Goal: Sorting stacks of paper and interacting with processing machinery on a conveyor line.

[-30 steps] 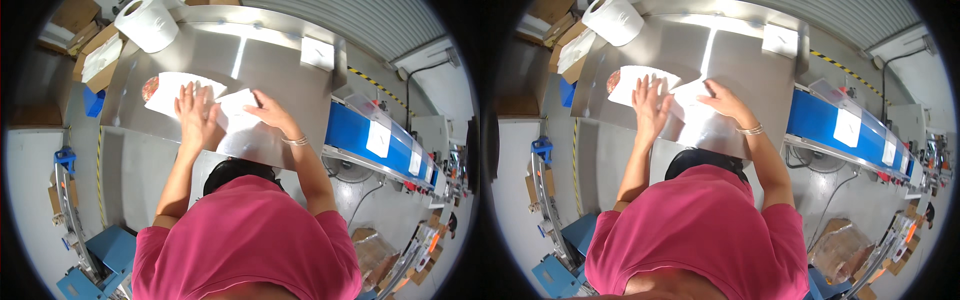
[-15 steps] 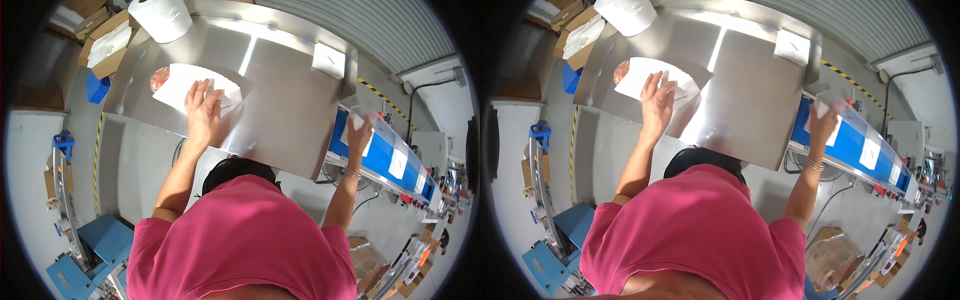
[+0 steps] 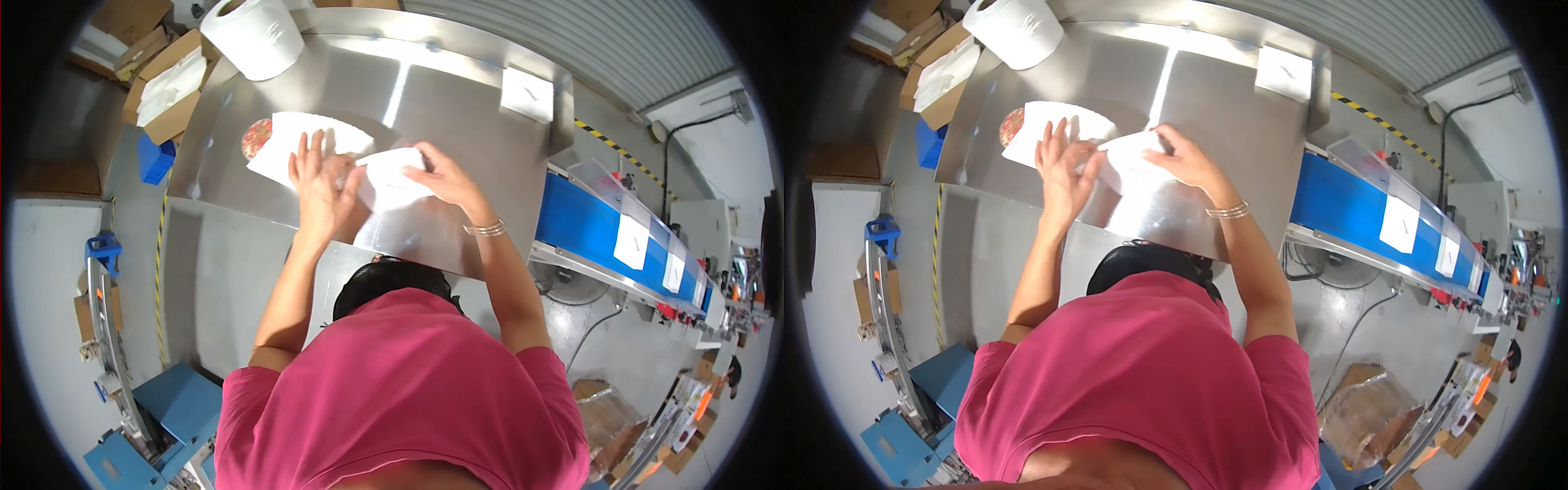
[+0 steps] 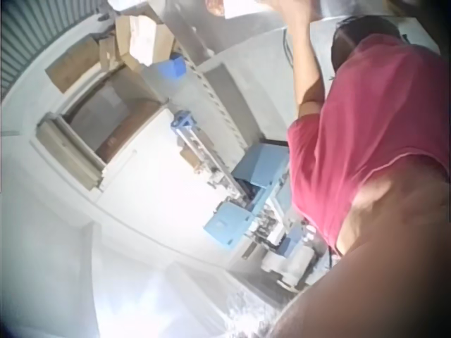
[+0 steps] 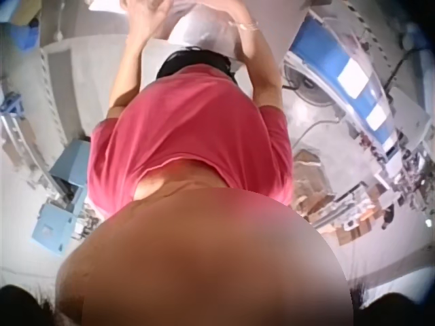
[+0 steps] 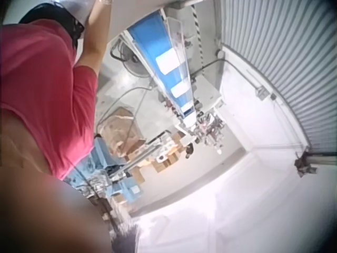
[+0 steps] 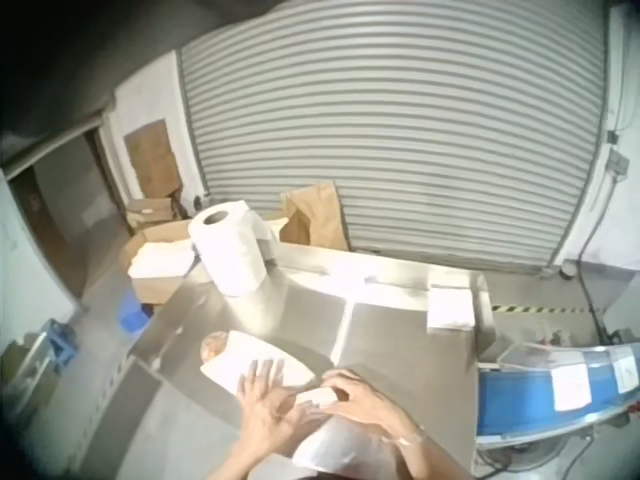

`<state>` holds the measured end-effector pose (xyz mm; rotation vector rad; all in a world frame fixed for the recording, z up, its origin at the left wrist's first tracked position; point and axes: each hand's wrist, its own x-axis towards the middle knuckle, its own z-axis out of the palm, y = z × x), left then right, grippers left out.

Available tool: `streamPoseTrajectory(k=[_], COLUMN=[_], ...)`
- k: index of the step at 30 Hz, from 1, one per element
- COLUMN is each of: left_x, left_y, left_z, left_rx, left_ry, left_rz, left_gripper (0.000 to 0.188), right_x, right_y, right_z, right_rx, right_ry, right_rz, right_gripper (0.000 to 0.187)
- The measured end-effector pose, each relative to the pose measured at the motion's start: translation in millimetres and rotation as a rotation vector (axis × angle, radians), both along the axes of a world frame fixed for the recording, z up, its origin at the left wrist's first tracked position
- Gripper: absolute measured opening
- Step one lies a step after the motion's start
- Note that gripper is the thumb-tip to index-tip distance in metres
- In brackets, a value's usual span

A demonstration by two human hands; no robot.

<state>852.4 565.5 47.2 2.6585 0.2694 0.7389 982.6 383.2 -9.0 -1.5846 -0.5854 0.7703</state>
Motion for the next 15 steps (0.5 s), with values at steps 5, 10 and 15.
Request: streamPoseTrajectory(k=[5,10,15], left_x=[3.1,2.5,2.7], left_y=[8.6,13.3,10.3], left_z=[-5.7,-10.1,-9.5], left_rx=[-0.028,-0.051,-0.118], left_ry=[-0.038,-0.069,-0.059], left_rz=[0.106,0.053,0.048], left_gripper=[0.034,0.031,0.031], right_x=[28.0,39.5,33.0], right_y=[-112.6,-236.2,-227.8], right_z=[-48.4,-39.0,-11.8], right_rx=[-0.376,-0.94,-1.023], right_ry=[-0.201,-0.441,-0.931], right_rz=[-0.538,-1.015,-0.923], right_gripper=[0.033,0.058,0.059])
